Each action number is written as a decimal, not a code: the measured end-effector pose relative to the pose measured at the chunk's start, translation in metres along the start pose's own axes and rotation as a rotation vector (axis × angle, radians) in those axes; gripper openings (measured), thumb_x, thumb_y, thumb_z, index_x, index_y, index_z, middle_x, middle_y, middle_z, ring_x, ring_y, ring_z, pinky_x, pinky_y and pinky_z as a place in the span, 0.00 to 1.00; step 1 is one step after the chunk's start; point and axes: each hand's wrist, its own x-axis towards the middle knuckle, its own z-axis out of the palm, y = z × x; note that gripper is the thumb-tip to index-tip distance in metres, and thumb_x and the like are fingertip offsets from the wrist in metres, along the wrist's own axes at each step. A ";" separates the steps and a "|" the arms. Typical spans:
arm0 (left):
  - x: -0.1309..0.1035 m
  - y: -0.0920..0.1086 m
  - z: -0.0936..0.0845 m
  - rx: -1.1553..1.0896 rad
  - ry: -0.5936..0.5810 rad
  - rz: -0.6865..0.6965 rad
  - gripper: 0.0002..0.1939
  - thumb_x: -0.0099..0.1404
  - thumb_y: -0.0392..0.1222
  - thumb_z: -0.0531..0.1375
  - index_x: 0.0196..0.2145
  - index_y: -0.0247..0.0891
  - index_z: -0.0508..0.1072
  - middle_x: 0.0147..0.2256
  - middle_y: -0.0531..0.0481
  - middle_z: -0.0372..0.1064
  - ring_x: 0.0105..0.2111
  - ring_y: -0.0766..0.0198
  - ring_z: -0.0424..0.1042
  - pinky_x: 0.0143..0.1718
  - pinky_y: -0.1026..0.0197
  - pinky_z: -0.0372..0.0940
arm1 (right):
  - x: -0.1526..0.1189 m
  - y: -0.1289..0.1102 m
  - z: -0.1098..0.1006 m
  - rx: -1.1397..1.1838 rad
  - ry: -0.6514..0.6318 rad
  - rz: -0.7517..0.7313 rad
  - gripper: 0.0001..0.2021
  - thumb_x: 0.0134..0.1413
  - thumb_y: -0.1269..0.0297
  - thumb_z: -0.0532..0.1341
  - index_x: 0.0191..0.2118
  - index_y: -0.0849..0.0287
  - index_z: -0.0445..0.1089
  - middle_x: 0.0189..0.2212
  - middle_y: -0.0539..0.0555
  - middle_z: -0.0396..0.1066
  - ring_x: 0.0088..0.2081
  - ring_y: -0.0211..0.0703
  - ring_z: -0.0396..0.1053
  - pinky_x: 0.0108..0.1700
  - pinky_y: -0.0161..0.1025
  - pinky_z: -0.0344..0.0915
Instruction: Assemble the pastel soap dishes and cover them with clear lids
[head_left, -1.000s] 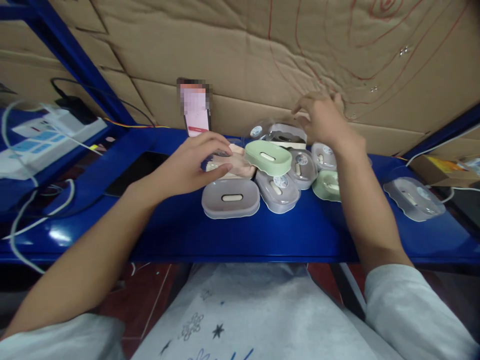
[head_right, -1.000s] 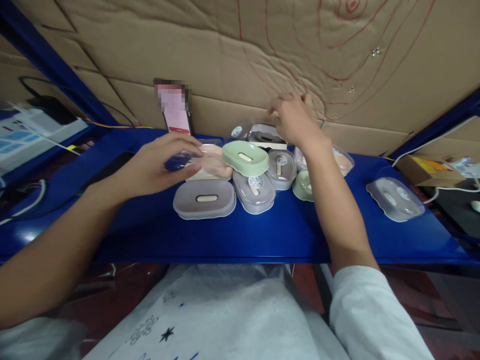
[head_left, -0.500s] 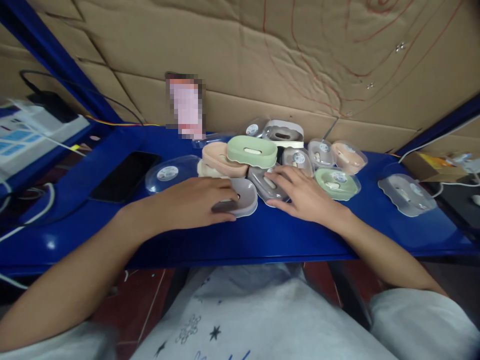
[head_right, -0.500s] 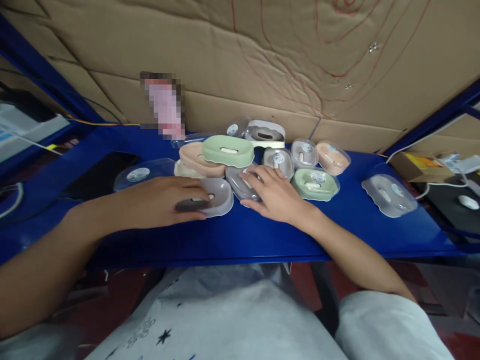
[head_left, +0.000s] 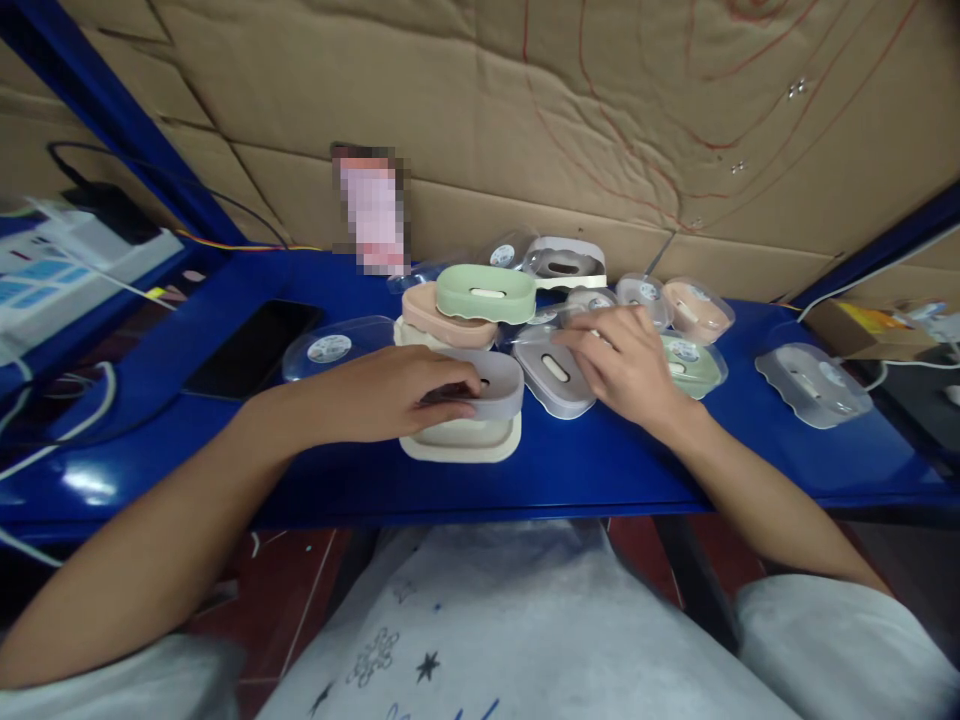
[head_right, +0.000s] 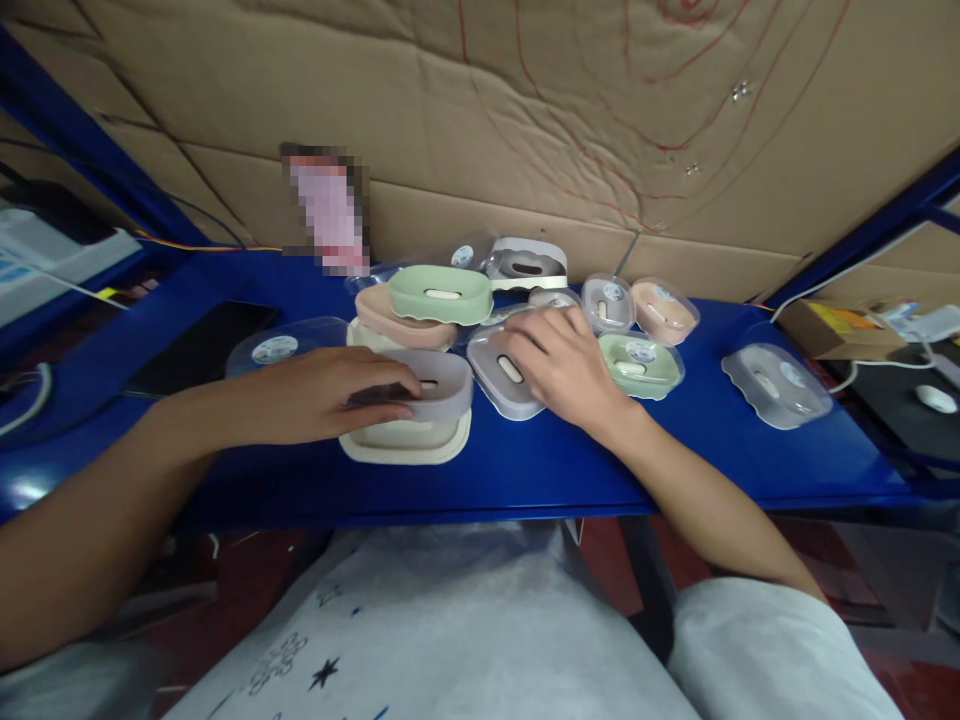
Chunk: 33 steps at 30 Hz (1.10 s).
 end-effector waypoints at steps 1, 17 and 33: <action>0.001 -0.001 0.002 0.008 -0.018 -0.007 0.16 0.78 0.56 0.54 0.49 0.47 0.78 0.43 0.52 0.81 0.40 0.59 0.78 0.39 0.59 0.69 | -0.002 -0.004 -0.002 -0.026 -0.069 -0.028 0.20 0.77 0.55 0.49 0.52 0.47 0.80 0.46 0.58 0.80 0.51 0.59 0.75 0.54 0.56 0.65; 0.012 0.003 0.018 0.230 0.217 0.093 0.18 0.74 0.41 0.57 0.59 0.43 0.71 0.61 0.40 0.71 0.63 0.45 0.70 0.64 0.43 0.66 | 0.005 0.008 -0.002 0.176 -0.096 -0.036 0.20 0.78 0.51 0.48 0.62 0.51 0.69 0.59 0.56 0.76 0.61 0.55 0.72 0.66 0.54 0.56; 0.013 -0.001 0.028 0.314 0.109 0.142 0.20 0.77 0.41 0.54 0.63 0.43 0.70 0.64 0.39 0.68 0.64 0.47 0.69 0.66 0.41 0.65 | 0.004 0.087 -0.008 0.056 -0.109 0.168 0.20 0.70 0.59 0.59 0.63 0.52 0.72 0.62 0.59 0.74 0.62 0.62 0.71 0.64 0.59 0.66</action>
